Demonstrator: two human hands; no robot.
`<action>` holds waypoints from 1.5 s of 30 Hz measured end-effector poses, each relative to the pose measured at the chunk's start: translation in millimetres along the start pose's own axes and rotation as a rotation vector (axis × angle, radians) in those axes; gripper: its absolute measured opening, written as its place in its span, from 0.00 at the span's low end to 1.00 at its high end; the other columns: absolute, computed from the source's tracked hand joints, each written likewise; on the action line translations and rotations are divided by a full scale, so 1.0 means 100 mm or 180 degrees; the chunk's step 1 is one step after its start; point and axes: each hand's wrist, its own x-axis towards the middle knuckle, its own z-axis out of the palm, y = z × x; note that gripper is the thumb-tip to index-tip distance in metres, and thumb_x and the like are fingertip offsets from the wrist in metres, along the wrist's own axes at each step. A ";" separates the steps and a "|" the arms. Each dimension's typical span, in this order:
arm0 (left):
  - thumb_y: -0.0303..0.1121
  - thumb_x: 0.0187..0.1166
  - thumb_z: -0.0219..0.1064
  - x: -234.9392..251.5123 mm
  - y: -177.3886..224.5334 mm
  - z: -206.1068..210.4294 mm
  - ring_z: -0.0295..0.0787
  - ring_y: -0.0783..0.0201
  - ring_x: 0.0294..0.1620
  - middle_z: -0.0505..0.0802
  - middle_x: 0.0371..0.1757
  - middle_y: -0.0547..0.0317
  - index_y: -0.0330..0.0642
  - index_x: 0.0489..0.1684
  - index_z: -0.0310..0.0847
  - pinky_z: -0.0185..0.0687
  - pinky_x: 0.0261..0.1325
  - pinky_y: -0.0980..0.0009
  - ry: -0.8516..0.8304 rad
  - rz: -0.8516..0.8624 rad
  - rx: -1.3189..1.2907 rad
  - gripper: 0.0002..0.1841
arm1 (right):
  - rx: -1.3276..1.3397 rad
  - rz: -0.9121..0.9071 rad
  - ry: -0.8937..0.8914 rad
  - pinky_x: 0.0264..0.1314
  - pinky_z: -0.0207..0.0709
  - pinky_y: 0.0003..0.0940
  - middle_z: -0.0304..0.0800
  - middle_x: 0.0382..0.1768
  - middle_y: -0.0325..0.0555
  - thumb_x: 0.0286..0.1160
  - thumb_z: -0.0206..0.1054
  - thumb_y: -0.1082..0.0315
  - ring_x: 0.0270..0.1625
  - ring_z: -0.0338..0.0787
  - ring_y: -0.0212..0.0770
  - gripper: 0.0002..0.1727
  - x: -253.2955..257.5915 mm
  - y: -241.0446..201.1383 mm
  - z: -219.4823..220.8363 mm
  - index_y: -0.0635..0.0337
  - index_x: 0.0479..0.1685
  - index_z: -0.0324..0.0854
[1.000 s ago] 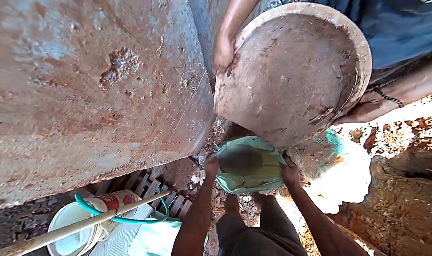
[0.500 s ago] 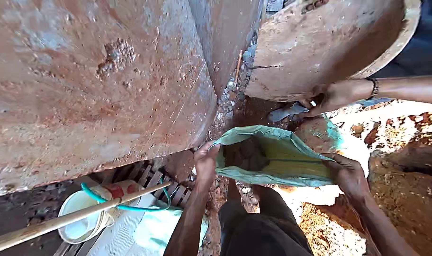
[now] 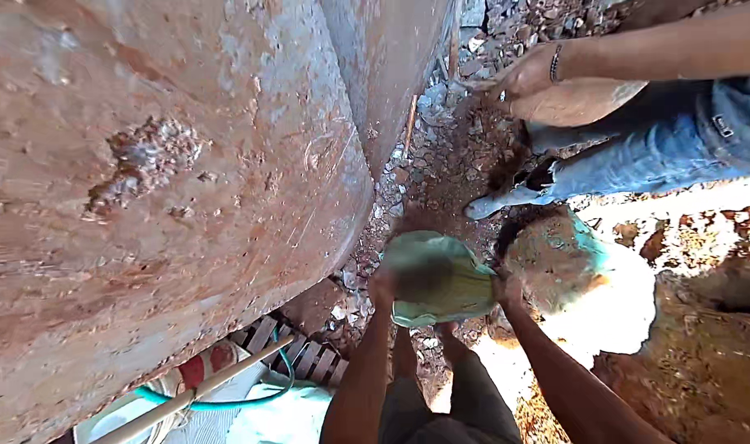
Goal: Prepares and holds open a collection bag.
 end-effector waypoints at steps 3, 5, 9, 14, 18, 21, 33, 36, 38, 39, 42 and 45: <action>0.27 0.89 0.55 -0.09 -0.20 -0.14 0.81 0.42 0.75 0.87 0.69 0.32 0.28 0.69 0.81 0.69 0.81 0.48 0.0056 -0.0273 -0.0280 0.17 | 0.0116 -0.0085 0.0101 0.81 0.68 0.64 0.86 0.66 0.71 0.88 0.55 0.72 0.74 0.83 0.67 0.18 -0.21 0.15 0.10 0.68 0.65 0.85; 0.26 0.88 0.56 -0.08 0.05 -0.22 0.82 0.44 0.72 0.87 0.67 0.31 0.26 0.66 0.82 0.71 0.78 0.49 0.0100 -0.0277 -0.0608 0.17 | 0.0351 -0.0232 0.0253 0.79 0.69 0.64 0.87 0.64 0.71 0.87 0.55 0.73 0.72 0.84 0.67 0.17 -0.26 0.13 -0.01 0.70 0.63 0.86; 0.22 0.84 0.59 -0.30 0.77 -0.50 0.86 0.54 0.59 0.90 0.57 0.36 0.23 0.58 0.84 0.79 0.67 0.55 -0.0127 -0.0008 -0.1226 0.13 | 0.0676 -0.0469 0.0317 0.71 0.75 0.64 0.89 0.57 0.69 0.85 0.58 0.72 0.63 0.88 0.63 0.15 -0.50 0.02 -0.64 0.71 0.57 0.87; 0.20 0.81 0.57 -0.91 1.14 -0.99 0.88 0.68 0.41 0.93 0.41 0.54 0.29 0.48 0.87 0.86 0.49 0.67 -0.0276 0.0126 -0.1700 0.11 | 0.1310 -0.0570 0.0621 0.51 0.83 0.51 0.93 0.40 0.53 0.81 0.60 0.73 0.42 0.91 0.42 0.12 -1.06 0.30 -1.16 0.67 0.48 0.90; 0.19 0.80 0.55 -0.78 1.21 -0.95 0.91 0.71 0.39 0.95 0.38 0.59 0.32 0.47 0.88 0.89 0.47 0.70 -0.0169 0.0424 -0.1962 0.12 | 0.1479 -0.0525 0.1297 0.49 0.85 0.32 0.93 0.38 0.47 0.81 0.59 0.74 0.40 0.90 0.31 0.12 -1.02 0.24 -1.28 0.68 0.48 0.89; 0.24 0.87 0.55 -0.19 0.69 -0.50 0.90 0.62 0.51 0.92 0.51 0.45 0.26 0.58 0.83 0.86 0.60 0.61 -0.0234 0.0155 -0.1567 0.14 | 0.0741 -0.0135 0.0919 0.74 0.72 0.68 0.87 0.59 0.76 0.85 0.57 0.73 0.66 0.86 0.70 0.17 -0.44 0.49 -0.65 0.76 0.62 0.84; 0.40 0.71 0.80 -0.01 0.12 -0.22 0.86 0.40 0.66 0.88 0.63 0.31 0.31 0.75 0.74 0.78 0.71 0.43 -0.0432 -0.0634 0.0341 0.35 | 0.0081 0.0451 0.0187 0.74 0.72 0.69 0.88 0.63 0.67 0.79 0.71 0.58 0.70 0.85 0.67 0.23 0.17 0.41 -0.39 0.62 0.68 0.84; 0.42 0.80 0.72 -0.08 0.28 -0.29 0.86 0.41 0.68 0.90 0.63 0.36 0.36 0.71 0.81 0.75 0.73 0.40 -0.0630 -0.0745 0.1048 0.25 | -0.0333 0.0347 -0.0080 0.73 0.72 0.68 0.91 0.62 0.62 0.79 0.71 0.54 0.69 0.87 0.64 0.21 0.15 0.35 -0.43 0.57 0.63 0.89; 0.40 0.87 0.63 -0.10 0.31 -0.29 0.86 0.41 0.67 0.90 0.62 0.36 0.36 0.66 0.84 0.74 0.72 0.40 -0.0579 -0.0706 0.1079 0.19 | -0.0667 0.0312 -0.0161 0.74 0.71 0.67 0.90 0.63 0.62 0.85 0.65 0.54 0.71 0.86 0.64 0.19 0.13 0.27 -0.48 0.58 0.60 0.89; 0.37 0.89 0.60 -0.08 0.28 -0.27 0.85 0.40 0.68 0.90 0.63 0.34 0.33 0.66 0.84 0.73 0.74 0.41 -0.0477 -0.0745 0.0905 0.18 | -0.0718 0.0331 -0.0173 0.75 0.71 0.66 0.89 0.64 0.63 0.88 0.60 0.56 0.72 0.85 0.64 0.19 0.14 0.25 -0.50 0.60 0.61 0.88; 0.31 0.92 0.54 -0.06 0.16 -0.14 0.77 0.38 0.75 0.80 0.73 0.26 0.25 0.74 0.74 0.69 0.78 0.43 0.0145 -0.1233 -0.0410 0.20 | -0.0095 0.0564 -0.0064 0.79 0.68 0.66 0.84 0.69 0.70 0.92 0.53 0.63 0.76 0.81 0.67 0.21 0.24 0.33 -0.46 0.67 0.69 0.83; 0.32 0.93 0.52 -0.05 0.18 0.00 0.72 0.38 0.78 0.75 0.78 0.26 0.29 0.81 0.67 0.69 0.77 0.41 0.0822 -0.1532 -0.1412 0.22 | 0.0488 0.0502 0.0125 0.81 0.67 0.64 0.81 0.71 0.72 0.92 0.52 0.65 0.77 0.79 0.66 0.21 0.34 0.50 -0.30 0.69 0.73 0.78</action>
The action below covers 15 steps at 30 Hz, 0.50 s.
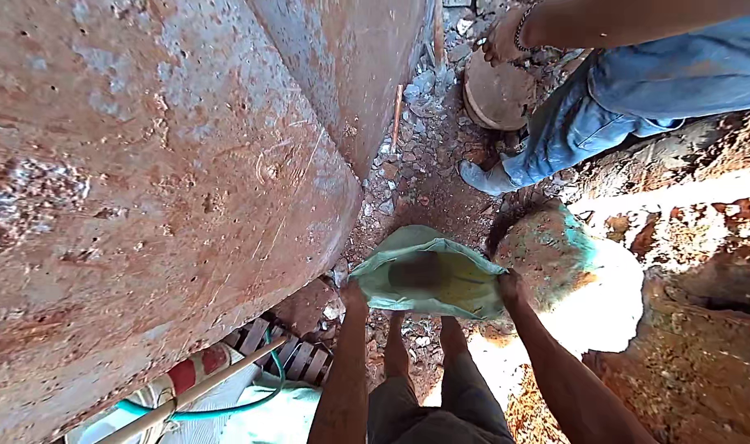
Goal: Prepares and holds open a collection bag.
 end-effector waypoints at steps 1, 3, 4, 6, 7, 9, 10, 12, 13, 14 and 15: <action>0.33 0.92 0.53 0.00 0.00 0.04 0.74 0.38 0.77 0.76 0.77 0.26 0.28 0.79 0.68 0.70 0.76 0.41 0.0082 0.0073 -0.0167 0.22 | -0.0073 -0.0145 -0.0018 0.81 0.67 0.64 0.82 0.71 0.71 0.93 0.50 0.65 0.77 0.80 0.66 0.22 0.05 0.02 0.03 0.69 0.74 0.78; 0.32 0.91 0.56 -0.08 -0.01 0.06 0.79 0.42 0.71 0.82 0.70 0.27 0.24 0.72 0.75 0.73 0.74 0.45 0.0087 0.0403 -0.0219 0.20 | -0.0258 -0.0561 -0.0123 0.82 0.66 0.64 0.83 0.71 0.70 0.93 0.49 0.65 0.77 0.81 0.66 0.22 0.05 -0.04 0.00 0.67 0.74 0.79; 0.31 0.91 0.57 -0.15 0.00 0.06 0.82 0.45 0.66 0.85 0.65 0.29 0.23 0.68 0.77 0.75 0.71 0.48 -0.0023 0.0561 -0.0216 0.18 | -0.0295 -0.0822 -0.0200 0.82 0.66 0.64 0.83 0.70 0.70 0.93 0.50 0.67 0.77 0.81 0.66 0.22 0.01 -0.12 -0.07 0.67 0.75 0.79; 0.29 0.89 0.58 -0.30 0.11 0.08 0.87 0.55 0.54 0.89 0.54 0.36 0.23 0.59 0.81 0.82 0.63 0.56 -0.0284 0.0796 -0.0261 0.15 | -0.0285 -0.1357 -0.0319 0.81 0.69 0.63 0.86 0.67 0.69 0.89 0.52 0.71 0.73 0.84 0.65 0.20 -0.14 -0.27 -0.26 0.69 0.70 0.82; 0.28 0.89 0.57 -0.39 0.23 0.12 0.86 0.57 0.53 0.90 0.53 0.38 0.23 0.58 0.81 0.82 0.62 0.57 -0.0418 0.0867 -0.0328 0.14 | -0.0273 -0.1556 -0.0348 0.80 0.70 0.62 0.88 0.65 0.68 0.88 0.54 0.72 0.71 0.85 0.64 0.19 -0.19 -0.35 -0.37 0.70 0.67 0.84; 0.26 0.88 0.59 -0.69 0.36 0.11 0.86 0.60 0.52 0.90 0.52 0.40 0.23 0.56 0.82 0.82 0.61 0.60 -0.0559 0.0933 -0.0384 0.13 | -0.0262 -0.1774 -0.0382 0.76 0.72 0.63 0.90 0.60 0.69 0.85 0.57 0.73 0.67 0.88 0.65 0.17 -0.34 -0.36 -0.57 0.71 0.63 0.86; 0.25 0.87 0.60 -0.81 0.44 0.11 0.88 0.61 0.51 0.91 0.51 0.41 0.23 0.55 0.83 0.84 0.60 0.60 -0.0590 0.1004 -0.0407 0.12 | -0.0205 -0.1843 -0.0387 0.76 0.73 0.64 0.90 0.59 0.69 0.84 0.58 0.73 0.66 0.88 0.65 0.16 -0.37 -0.38 -0.66 0.71 0.61 0.87; 0.24 0.86 0.60 -1.06 0.63 0.03 0.88 0.67 0.44 0.92 0.45 0.48 0.25 0.50 0.85 0.84 0.55 0.65 -0.0701 0.1075 -0.0365 0.10 | 0.0014 -0.1801 -0.0364 0.72 0.75 0.64 0.92 0.55 0.67 0.84 0.59 0.73 0.62 0.90 0.62 0.15 -0.47 -0.31 -0.86 0.70 0.59 0.88; 0.23 0.85 0.60 -1.19 0.70 -0.04 0.88 0.68 0.43 0.92 0.42 0.51 0.26 0.47 0.86 0.84 0.53 0.67 -0.0762 0.1101 -0.0301 0.09 | 0.0142 -0.1757 -0.0336 0.69 0.77 0.63 0.93 0.53 0.65 0.83 0.59 0.73 0.59 0.92 0.59 0.15 -0.57 -0.24 -1.00 0.70 0.56 0.89; 0.22 0.85 0.61 -1.28 0.83 -0.09 0.88 0.70 0.41 0.93 0.40 0.53 0.28 0.44 0.87 0.84 0.53 0.68 -0.0821 0.1184 -0.0256 0.08 | 0.0281 -0.1745 -0.0287 0.65 0.80 0.61 0.94 0.50 0.61 0.82 0.59 0.73 0.55 0.92 0.54 0.15 -0.64 -0.23 -1.14 0.69 0.54 0.89; 0.22 0.84 0.60 -1.35 0.97 -0.13 0.88 0.70 0.40 0.92 0.37 0.56 0.29 0.41 0.87 0.85 0.51 0.68 -0.0885 0.1264 -0.0231 0.08 | 0.0428 -0.1748 -0.0199 0.61 0.82 0.56 0.94 0.45 0.57 0.81 0.58 0.72 0.50 0.92 0.48 0.14 -0.70 -0.25 -1.27 0.68 0.52 0.90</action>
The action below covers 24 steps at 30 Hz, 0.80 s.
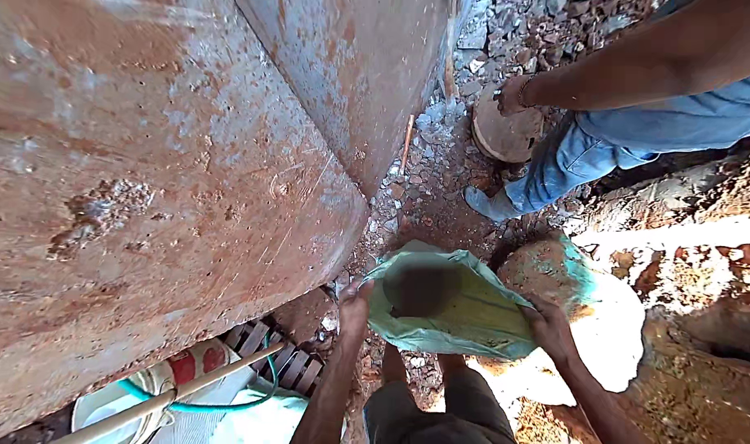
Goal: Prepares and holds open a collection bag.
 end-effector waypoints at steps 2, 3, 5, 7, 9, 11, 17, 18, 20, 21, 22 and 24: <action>0.22 0.84 0.59 -0.04 0.24 -0.04 0.89 0.73 0.37 0.93 0.34 0.61 0.33 0.38 0.88 0.86 0.48 0.70 -0.0087 0.0113 -0.0001 0.10 | 0.0238 0.0057 0.0313 0.53 0.83 0.45 0.93 0.39 0.49 0.80 0.58 0.71 0.43 0.90 0.37 0.14 -0.12 -0.13 -0.18 0.67 0.47 0.89; 0.22 0.85 0.58 -0.01 0.30 -0.05 0.89 0.73 0.36 0.93 0.33 0.62 0.33 0.39 0.88 0.87 0.47 0.71 -0.0098 0.0133 -0.0033 0.10 | 0.0332 0.0094 0.0486 0.51 0.84 0.41 0.92 0.38 0.47 0.79 0.59 0.71 0.41 0.89 0.34 0.13 -0.14 -0.16 -0.20 0.67 0.46 0.89; 0.25 0.88 0.57 0.27 0.27 0.03 0.90 0.71 0.36 0.93 0.34 0.58 0.31 0.43 0.86 0.88 0.46 0.69 0.0013 0.0150 -0.0084 0.11 | 0.0293 0.0118 0.0720 0.56 0.83 0.45 0.92 0.42 0.54 0.80 0.58 0.72 0.46 0.90 0.40 0.14 0.03 -0.07 -0.02 0.70 0.50 0.88; 0.30 0.91 0.56 0.69 -0.14 0.16 0.90 0.66 0.41 0.93 0.41 0.50 0.28 0.52 0.84 0.88 0.51 0.63 0.0163 0.0035 0.0166 0.14 | -0.0012 0.0441 0.0495 0.71 0.75 0.65 0.89 0.56 0.74 0.85 0.57 0.71 0.62 0.89 0.65 0.18 0.24 0.28 0.40 0.77 0.63 0.83; 0.33 0.91 0.57 1.09 -0.69 0.26 0.88 0.53 0.55 0.91 0.52 0.37 0.26 0.58 0.84 0.80 0.65 0.53 0.0126 -0.0097 0.0719 0.16 | -0.0352 0.0951 0.0275 0.78 0.68 0.67 0.85 0.64 0.76 0.88 0.55 0.69 0.71 0.83 0.70 0.20 0.49 0.58 0.71 0.74 0.67 0.81; 0.33 0.90 0.58 1.30 -0.83 0.30 0.86 0.46 0.66 0.90 0.61 0.32 0.26 0.62 0.84 0.75 0.75 0.48 0.0006 0.0022 0.1125 0.18 | -0.0601 0.0952 0.0291 0.78 0.69 0.67 0.84 0.65 0.75 0.89 0.54 0.70 0.72 0.83 0.71 0.20 0.78 0.54 0.82 0.72 0.69 0.81; 0.30 0.90 0.57 1.15 -0.95 0.07 0.87 0.56 0.56 0.91 0.54 0.38 0.25 0.58 0.84 0.79 0.67 0.57 0.0101 -0.0074 0.0627 0.15 | -0.0788 0.1195 0.0325 0.77 0.69 0.67 0.87 0.62 0.73 0.89 0.55 0.70 0.71 0.84 0.70 0.19 0.60 0.73 0.69 0.70 0.68 0.83; 0.31 0.90 0.58 1.16 -0.95 0.03 0.87 0.56 0.56 0.91 0.54 0.38 0.26 0.57 0.84 0.78 0.67 0.56 0.0080 -0.0087 0.0672 0.15 | -0.0808 0.1192 0.0237 0.77 0.69 0.68 0.88 0.61 0.73 0.89 0.56 0.70 0.70 0.85 0.70 0.18 0.59 0.75 0.67 0.70 0.67 0.83; 0.31 0.90 0.59 1.16 -0.93 0.02 0.87 0.55 0.57 0.92 0.53 0.39 0.27 0.56 0.86 0.78 0.67 0.55 -0.0045 -0.0059 0.0800 0.15 | -0.0953 0.1183 0.0104 0.75 0.70 0.69 0.89 0.60 0.72 0.89 0.57 0.69 0.68 0.86 0.70 0.18 0.58 0.72 0.64 0.67 0.66 0.85; 0.31 0.89 0.59 1.15 -0.94 0.02 0.88 0.56 0.55 0.92 0.52 0.40 0.27 0.54 0.86 0.78 0.66 0.56 -0.0125 -0.0022 0.0838 0.14 | -0.1089 0.1209 0.0035 0.73 0.71 0.70 0.89 0.60 0.71 0.88 0.57 0.67 0.67 0.87 0.70 0.18 0.58 0.70 0.63 0.64 0.68 0.84; 0.31 0.88 0.61 1.15 -0.95 0.03 0.88 0.57 0.55 0.93 0.52 0.41 0.28 0.54 0.87 0.78 0.67 0.56 -0.0192 0.0015 0.0862 0.14 | -0.1281 0.1254 -0.0067 0.72 0.72 0.70 0.89 0.63 0.69 0.87 0.59 0.65 0.68 0.86 0.69 0.20 0.59 0.66 0.61 0.60 0.72 0.82; 0.32 0.86 0.64 1.13 -0.99 0.03 0.89 0.58 0.56 0.93 0.52 0.43 0.30 0.55 0.88 0.79 0.67 0.56 -0.0260 0.0037 0.0881 0.13 | -0.1718 0.1211 -0.0222 0.74 0.72 0.69 0.80 0.75 0.66 0.80 0.66 0.62 0.76 0.80 0.69 0.29 0.62 0.56 0.62 0.56 0.82 0.73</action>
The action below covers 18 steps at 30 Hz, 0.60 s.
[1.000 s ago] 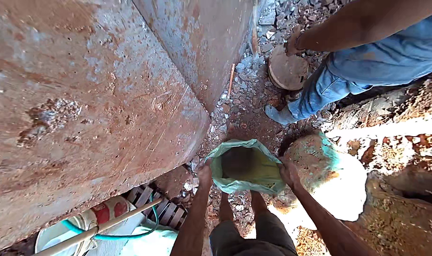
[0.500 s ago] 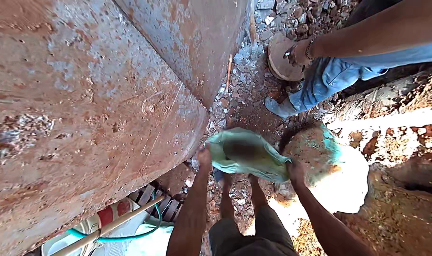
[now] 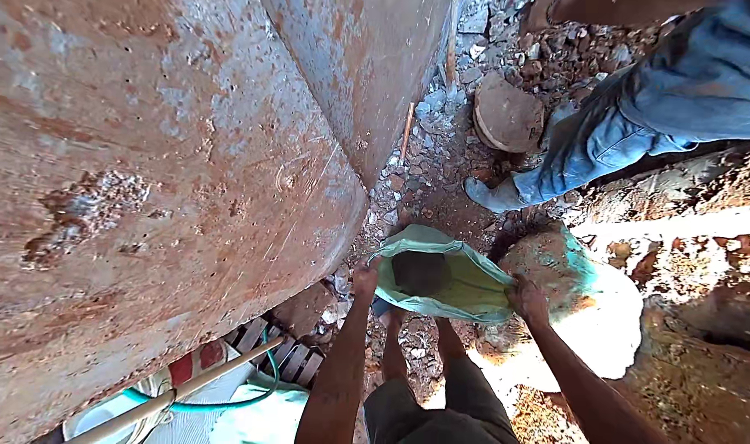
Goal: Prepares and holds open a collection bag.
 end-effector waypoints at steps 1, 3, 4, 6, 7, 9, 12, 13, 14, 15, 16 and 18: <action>0.32 0.85 0.65 0.01 -0.03 0.00 0.89 0.57 0.57 0.94 0.54 0.43 0.31 0.57 0.87 0.79 0.68 0.56 -0.0002 0.0015 -0.0028 0.14 | -0.0214 -0.0107 0.0058 0.77 0.69 0.70 0.72 0.80 0.68 0.75 0.70 0.62 0.80 0.74 0.70 0.36 0.00 -0.08 -0.02 0.56 0.86 0.68; 0.31 0.83 0.67 0.00 -0.08 -0.01 0.90 0.58 0.59 0.94 0.55 0.43 0.31 0.60 0.87 0.80 0.69 0.57 -0.0005 0.0065 -0.0069 0.14 | -0.0590 -0.0381 0.0208 0.81 0.63 0.70 0.65 0.84 0.70 0.69 0.74 0.63 0.84 0.68 0.72 0.43 0.00 -0.27 -0.01 0.58 0.89 0.64; 0.32 0.83 0.67 0.00 -0.11 -0.01 0.91 0.58 0.57 0.95 0.53 0.44 0.32 0.58 0.88 0.81 0.67 0.56 -0.0002 0.0093 -0.0014 0.14 | -0.0783 -0.0489 0.0202 0.82 0.61 0.70 0.66 0.84 0.70 0.69 0.74 0.63 0.84 0.68 0.72 0.43 0.03 -0.37 0.00 0.59 0.89 0.63; 0.37 0.85 0.66 0.04 -0.16 -0.01 0.90 0.60 0.47 0.94 0.43 0.48 0.34 0.48 0.90 0.81 0.60 0.54 0.0002 0.0124 0.0209 0.13 | -0.1085 -0.0626 0.0037 0.81 0.61 0.70 0.72 0.79 0.71 0.71 0.73 0.63 0.81 0.71 0.73 0.43 0.20 -0.56 0.06 0.62 0.89 0.62; 0.39 0.86 0.65 0.05 -0.18 -0.02 0.88 0.59 0.43 0.93 0.38 0.50 0.35 0.43 0.91 0.80 0.56 0.52 -0.0007 0.0090 0.0328 0.15 | -0.1226 -0.0623 -0.0145 0.81 0.61 0.71 0.74 0.77 0.72 0.74 0.71 0.62 0.80 0.73 0.73 0.41 0.29 -0.64 0.11 0.64 0.88 0.62; 0.42 0.88 0.62 0.09 -0.19 -0.06 0.84 0.60 0.36 0.89 0.30 0.52 0.34 0.34 0.88 0.78 0.50 0.53 0.0013 -0.0039 0.0432 0.19 | -0.1487 -0.0507 -0.0442 0.76 0.67 0.72 0.82 0.71 0.71 0.83 0.62 0.62 0.74 0.80 0.72 0.28 0.47 -0.77 0.14 0.63 0.80 0.72; 0.42 0.91 0.59 0.20 -0.22 -0.19 0.87 0.53 0.48 0.91 0.43 0.40 0.27 0.41 0.87 0.79 0.60 0.51 0.0008 -0.0454 0.0111 0.22 | -0.0878 -0.0061 -0.0136 0.69 0.75 0.72 0.82 0.71 0.70 0.89 0.53 0.60 0.73 0.82 0.71 0.22 0.74 -0.75 -0.08 0.60 0.73 0.80; 0.42 0.91 0.59 0.25 -0.25 -0.24 0.87 0.51 0.55 0.91 0.51 0.36 0.26 0.49 0.87 0.78 0.66 0.50 -0.0038 -0.0597 -0.0100 0.22 | -0.0590 0.0068 0.0016 0.73 0.73 0.70 0.79 0.74 0.69 0.90 0.52 0.60 0.76 0.80 0.70 0.23 0.81 -0.74 -0.19 0.57 0.77 0.79; 0.42 0.90 0.60 0.28 -0.27 -0.23 0.87 0.51 0.57 0.90 0.54 0.35 0.25 0.53 0.85 0.78 0.67 0.51 -0.0007 -0.0678 -0.0348 0.21 | -0.0394 0.0100 0.0101 0.75 0.70 0.69 0.78 0.76 0.70 0.91 0.51 0.60 0.78 0.77 0.71 0.24 0.83 -0.73 -0.25 0.56 0.79 0.77; 0.41 0.90 0.60 0.29 -0.27 -0.18 0.87 0.53 0.54 0.91 0.52 0.37 0.26 0.54 0.85 0.80 0.64 0.53 0.0095 -0.0699 -0.0610 0.21 | -0.0311 0.0078 0.0143 0.76 0.70 0.69 0.78 0.76 0.70 0.91 0.51 0.60 0.79 0.76 0.71 0.24 0.83 -0.72 -0.26 0.55 0.80 0.77; 0.40 0.90 0.60 0.28 -0.24 -0.12 0.88 0.56 0.50 0.91 0.50 0.40 0.27 0.54 0.85 0.82 0.60 0.56 0.0208 -0.0653 -0.0847 0.20 | -0.0283 0.0024 0.0164 0.75 0.71 0.70 0.79 0.75 0.70 0.91 0.51 0.59 0.78 0.77 0.71 0.24 0.83 -0.71 -0.24 0.55 0.81 0.75; 0.37 0.89 0.62 0.20 -0.18 -0.04 0.89 0.60 0.50 0.92 0.51 0.43 0.29 0.57 0.84 0.83 0.60 0.60 0.0310 -0.0400 -0.0968 0.17 | -0.0302 -0.0161 0.0189 0.76 0.71 0.68 0.80 0.74 0.68 0.89 0.56 0.55 0.77 0.79 0.69 0.28 0.76 -0.67 -0.18 0.57 0.85 0.68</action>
